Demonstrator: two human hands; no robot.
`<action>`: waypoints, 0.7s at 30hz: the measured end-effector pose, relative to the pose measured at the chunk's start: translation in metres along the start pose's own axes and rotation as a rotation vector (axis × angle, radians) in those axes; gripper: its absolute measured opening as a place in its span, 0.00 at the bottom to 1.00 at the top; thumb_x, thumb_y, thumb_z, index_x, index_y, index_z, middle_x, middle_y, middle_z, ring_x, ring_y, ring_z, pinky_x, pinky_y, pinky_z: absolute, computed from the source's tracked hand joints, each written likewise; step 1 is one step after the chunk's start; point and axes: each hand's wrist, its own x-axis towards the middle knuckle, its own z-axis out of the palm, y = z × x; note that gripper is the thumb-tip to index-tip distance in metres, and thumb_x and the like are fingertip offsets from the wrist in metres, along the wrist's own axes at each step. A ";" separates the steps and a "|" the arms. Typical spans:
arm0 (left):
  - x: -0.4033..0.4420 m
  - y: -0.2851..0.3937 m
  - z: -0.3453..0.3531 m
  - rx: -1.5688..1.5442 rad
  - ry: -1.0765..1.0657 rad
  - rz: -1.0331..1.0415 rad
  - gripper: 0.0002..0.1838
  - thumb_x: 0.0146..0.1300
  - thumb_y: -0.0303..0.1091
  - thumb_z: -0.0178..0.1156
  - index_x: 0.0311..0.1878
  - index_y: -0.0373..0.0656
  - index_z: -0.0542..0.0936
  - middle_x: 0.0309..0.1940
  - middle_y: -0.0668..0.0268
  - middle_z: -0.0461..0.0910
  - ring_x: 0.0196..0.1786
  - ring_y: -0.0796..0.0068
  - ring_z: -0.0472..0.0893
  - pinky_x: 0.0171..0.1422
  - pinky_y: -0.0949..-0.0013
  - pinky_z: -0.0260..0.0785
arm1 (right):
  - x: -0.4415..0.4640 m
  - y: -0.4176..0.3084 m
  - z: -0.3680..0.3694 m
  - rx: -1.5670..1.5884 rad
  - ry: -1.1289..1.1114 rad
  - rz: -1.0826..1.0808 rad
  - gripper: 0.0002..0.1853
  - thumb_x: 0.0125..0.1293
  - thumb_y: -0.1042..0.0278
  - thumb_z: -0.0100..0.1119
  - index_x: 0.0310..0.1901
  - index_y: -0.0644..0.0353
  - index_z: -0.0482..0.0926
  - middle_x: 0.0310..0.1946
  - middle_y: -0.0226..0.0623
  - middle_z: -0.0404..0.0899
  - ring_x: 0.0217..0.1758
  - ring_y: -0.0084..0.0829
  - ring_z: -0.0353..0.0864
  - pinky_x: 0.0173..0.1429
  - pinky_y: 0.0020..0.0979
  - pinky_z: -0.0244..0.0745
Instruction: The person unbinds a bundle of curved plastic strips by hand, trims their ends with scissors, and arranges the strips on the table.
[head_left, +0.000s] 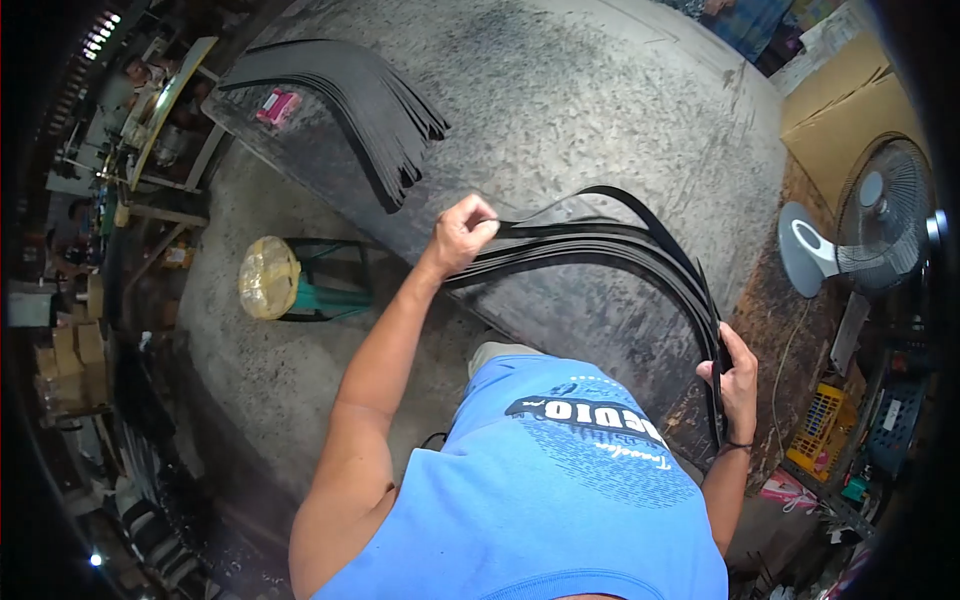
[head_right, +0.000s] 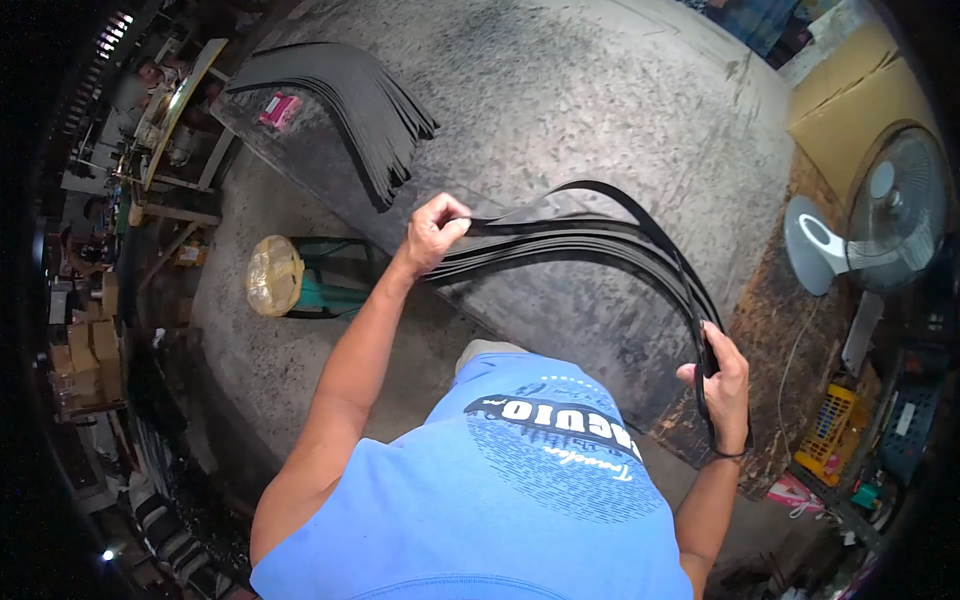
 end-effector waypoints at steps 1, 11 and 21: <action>-0.009 -0.013 -0.016 0.166 -0.018 -0.068 0.04 0.60 0.29 0.61 0.36 0.39 0.78 0.27 0.71 0.77 0.28 0.84 0.73 0.34 0.75 0.67 | -0.009 0.012 0.007 0.025 0.020 0.077 0.40 0.46 0.56 0.78 0.58 0.69 0.74 0.50 0.47 0.80 0.52 0.36 0.81 0.57 0.32 0.73; -0.015 -0.052 -0.020 0.925 -0.079 0.209 0.33 0.54 0.51 0.63 0.61 0.45 0.72 0.65 0.51 0.67 0.71 0.48 0.62 0.73 0.46 0.54 | -0.043 0.029 0.025 -0.024 0.069 0.264 0.42 0.49 0.52 0.76 0.62 0.69 0.72 0.56 0.47 0.79 0.56 0.36 0.79 0.60 0.33 0.72; -0.031 -0.081 0.011 1.070 -0.281 0.087 0.31 0.62 0.57 0.59 0.59 0.42 0.70 0.45 0.54 0.76 0.51 0.45 0.75 0.57 0.41 0.64 | -0.073 0.042 0.034 -0.012 0.130 0.406 0.39 0.49 0.63 0.78 0.62 0.69 0.72 0.58 0.50 0.77 0.59 0.39 0.78 0.62 0.34 0.71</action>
